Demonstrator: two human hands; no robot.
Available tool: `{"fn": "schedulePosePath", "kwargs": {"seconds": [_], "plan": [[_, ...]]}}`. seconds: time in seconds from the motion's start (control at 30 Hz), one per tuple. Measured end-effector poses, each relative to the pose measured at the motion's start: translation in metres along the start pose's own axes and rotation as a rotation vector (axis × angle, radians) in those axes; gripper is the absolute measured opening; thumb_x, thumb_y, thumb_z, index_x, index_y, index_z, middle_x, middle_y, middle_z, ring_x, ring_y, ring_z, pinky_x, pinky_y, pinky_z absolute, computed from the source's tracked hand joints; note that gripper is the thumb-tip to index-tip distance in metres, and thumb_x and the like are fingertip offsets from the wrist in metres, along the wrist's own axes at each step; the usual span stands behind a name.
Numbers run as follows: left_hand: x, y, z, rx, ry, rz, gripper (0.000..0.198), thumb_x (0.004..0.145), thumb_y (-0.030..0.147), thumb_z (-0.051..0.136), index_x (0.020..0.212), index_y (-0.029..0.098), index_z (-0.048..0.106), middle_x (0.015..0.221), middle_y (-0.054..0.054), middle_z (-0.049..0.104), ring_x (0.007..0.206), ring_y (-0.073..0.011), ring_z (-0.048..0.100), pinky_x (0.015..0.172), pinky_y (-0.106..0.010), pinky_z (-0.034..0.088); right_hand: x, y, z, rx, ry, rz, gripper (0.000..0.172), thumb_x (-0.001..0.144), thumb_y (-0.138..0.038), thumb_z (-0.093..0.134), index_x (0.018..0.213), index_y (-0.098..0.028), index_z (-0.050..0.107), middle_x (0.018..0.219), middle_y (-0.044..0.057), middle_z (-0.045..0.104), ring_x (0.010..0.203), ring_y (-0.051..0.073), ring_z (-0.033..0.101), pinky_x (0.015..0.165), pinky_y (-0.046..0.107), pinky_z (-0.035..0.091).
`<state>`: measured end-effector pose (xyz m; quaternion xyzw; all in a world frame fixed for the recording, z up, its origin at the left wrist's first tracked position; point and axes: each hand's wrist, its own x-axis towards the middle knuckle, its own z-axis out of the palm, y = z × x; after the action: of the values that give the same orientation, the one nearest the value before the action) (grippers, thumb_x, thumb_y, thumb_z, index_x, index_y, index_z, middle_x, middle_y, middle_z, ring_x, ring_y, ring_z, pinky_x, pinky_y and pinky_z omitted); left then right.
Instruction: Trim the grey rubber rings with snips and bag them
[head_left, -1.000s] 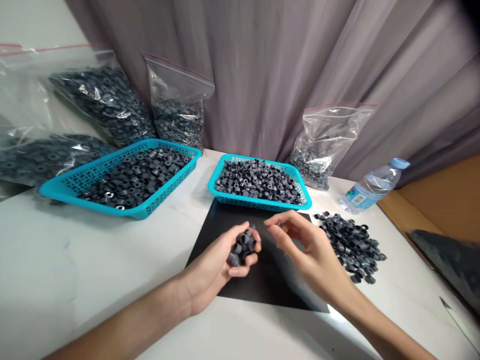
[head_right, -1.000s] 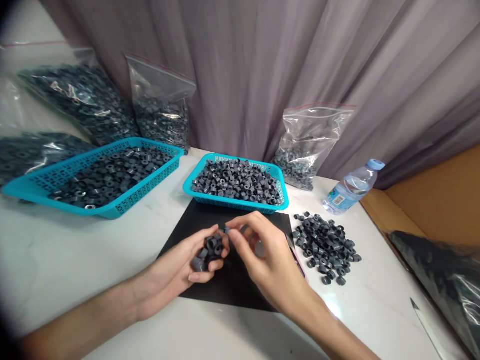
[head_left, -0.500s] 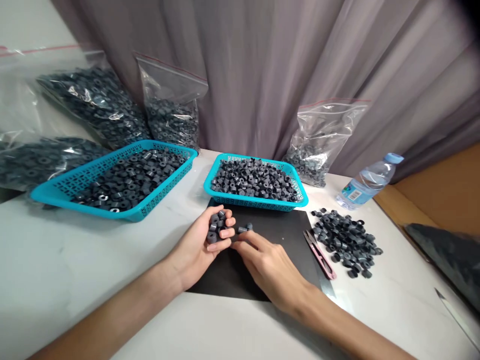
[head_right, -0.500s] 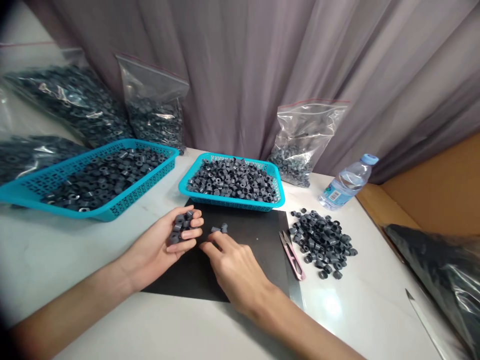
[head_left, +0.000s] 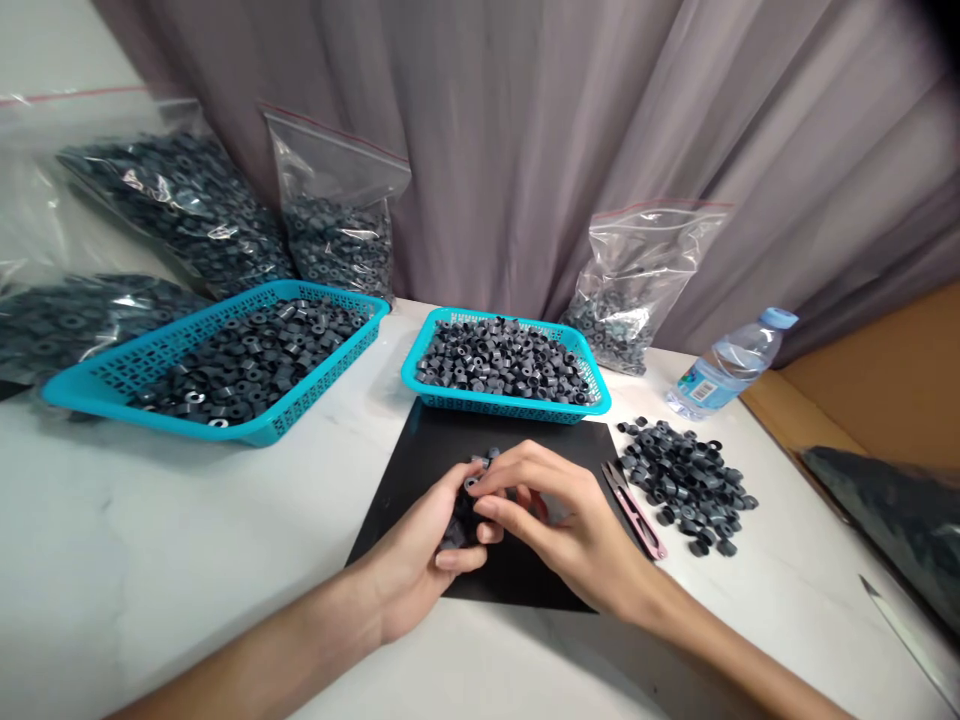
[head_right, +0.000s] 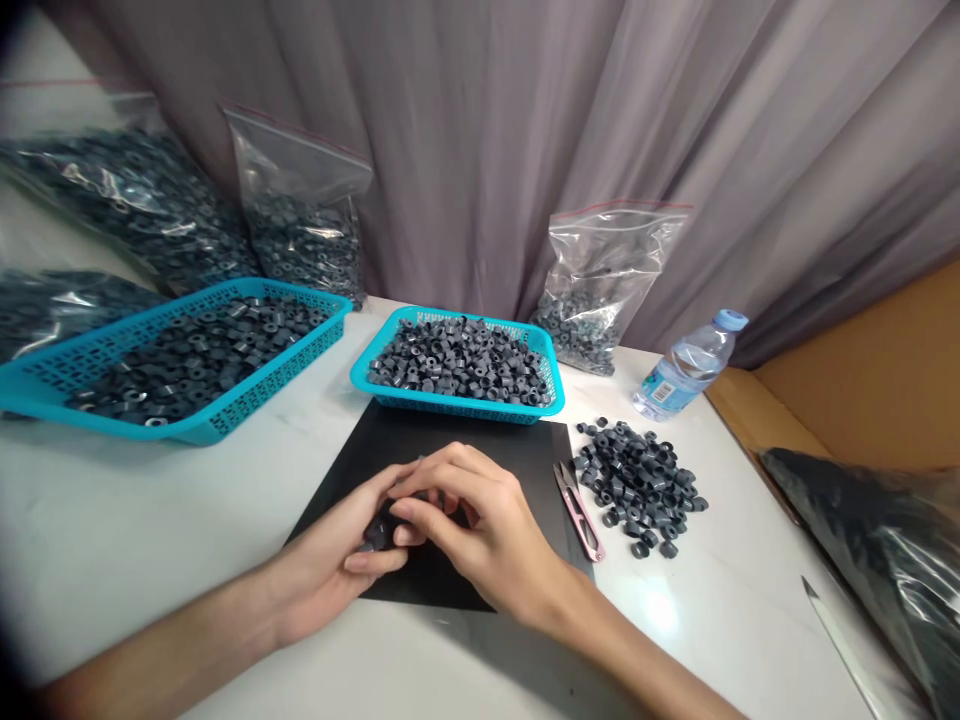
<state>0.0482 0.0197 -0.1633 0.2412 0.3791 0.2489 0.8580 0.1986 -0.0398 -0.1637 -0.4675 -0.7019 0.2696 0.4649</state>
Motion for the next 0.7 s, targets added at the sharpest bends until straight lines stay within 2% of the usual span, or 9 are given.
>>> {"fn": "schedulePosePath", "kwargs": {"seconds": [0.13, 0.2, 0.33, 0.4, 0.47, 0.57, 0.7], "plan": [[-0.003, 0.000, -0.001, -0.035, -0.037, -0.063, 0.024, 0.103, 0.026, 0.044, 0.087, 0.016, 0.059, 0.064, 0.004, 0.049, 0.043, -0.0034, 0.047, 0.029, -0.006, 0.017, 0.002, 0.005, -0.005, -0.038, -0.069, -0.019, 0.017, 0.099, -0.024, 0.062, 0.108, -0.027, 0.076, 0.110, 0.004, 0.062, 0.104, 0.017, 0.061, 0.091, 0.030, 0.050], [-0.003, 0.000, -0.002, -0.013, -0.052, -0.057, 0.023, 0.103, 0.025, 0.043, 0.090, 0.016, 0.060, 0.069, 0.003, 0.051, 0.044, -0.0021, 0.046, 0.030, -0.006, 0.017, 0.003, 0.008, -0.008, -0.053, -0.061, -0.010, 0.022, 0.102, -0.025, 0.056, 0.114, -0.027, 0.074, 0.110, 0.005, 0.059, 0.103, 0.017, 0.061, 0.090, 0.030, 0.052], [-0.001, 0.000, -0.005, 0.060, -0.072, -0.056, 0.029, 0.102, 0.028, 0.044, 0.082, 0.012, 0.058, 0.077, 0.000, 0.052, 0.045, 0.0003, 0.038, 0.031, -0.006, 0.017, 0.002, 0.021, -0.010, -0.139, 0.056, 0.035, 0.026, 0.105, -0.024, 0.046, 0.118, -0.023, 0.068, 0.108, 0.007, 0.058, 0.094, 0.016, 0.061, 0.080, 0.029, 0.054], [0.000, 0.000, -0.006, 0.066, -0.064, -0.057, 0.030, 0.101, 0.030, 0.047, 0.080, 0.012, 0.057, 0.074, 0.001, 0.048, 0.045, 0.0002, 0.036, 0.031, -0.007, 0.018, 0.001, 0.029, -0.008, -0.246, 0.064, 0.039, 0.025, 0.104, -0.021, 0.047, 0.123, -0.023, 0.064, 0.112, 0.007, 0.059, 0.097, 0.018, 0.060, 0.084, 0.032, 0.053], [0.001, 0.002, -0.006, 0.061, -0.051, -0.044, 0.029, 0.101, 0.031, 0.047, 0.080, 0.013, 0.055, 0.072, 0.003, 0.045, 0.045, -0.0004, 0.035, 0.031, -0.007, 0.018, -0.001, 0.038, -0.005, -0.363, 0.011, 0.018, 0.032, 0.102, -0.018, 0.049, 0.132, -0.025, 0.058, 0.122, 0.009, 0.058, 0.108, 0.022, 0.057, 0.092, 0.038, 0.053], [0.001, 0.013, -0.004, 0.028, -0.039, 0.027, 0.030, 0.101, 0.028, 0.046, 0.075, 0.014, 0.051, 0.068, 0.005, 0.041, 0.042, -0.0006, 0.031, 0.030, -0.008, 0.017, -0.002, 0.046, 0.000, -0.550, -0.062, -0.052, 0.042, 0.102, -0.018, 0.049, 0.143, -0.026, 0.050, 0.135, 0.010, 0.055, 0.120, 0.027, 0.049, 0.102, 0.048, 0.048], [0.000, 0.036, -0.003, -0.036, 0.002, 0.246, 0.033, 0.100, 0.019, 0.044, 0.067, 0.016, 0.045, 0.064, 0.007, 0.034, 0.038, -0.0006, 0.024, 0.028, -0.009, 0.018, 0.003, 0.049, 0.005, -0.705, -0.078, -0.088, 0.039, 0.103, -0.022, 0.051, 0.141, -0.025, 0.052, 0.138, 0.011, 0.056, 0.118, 0.030, 0.049, 0.101, 0.053, 0.047]]}}
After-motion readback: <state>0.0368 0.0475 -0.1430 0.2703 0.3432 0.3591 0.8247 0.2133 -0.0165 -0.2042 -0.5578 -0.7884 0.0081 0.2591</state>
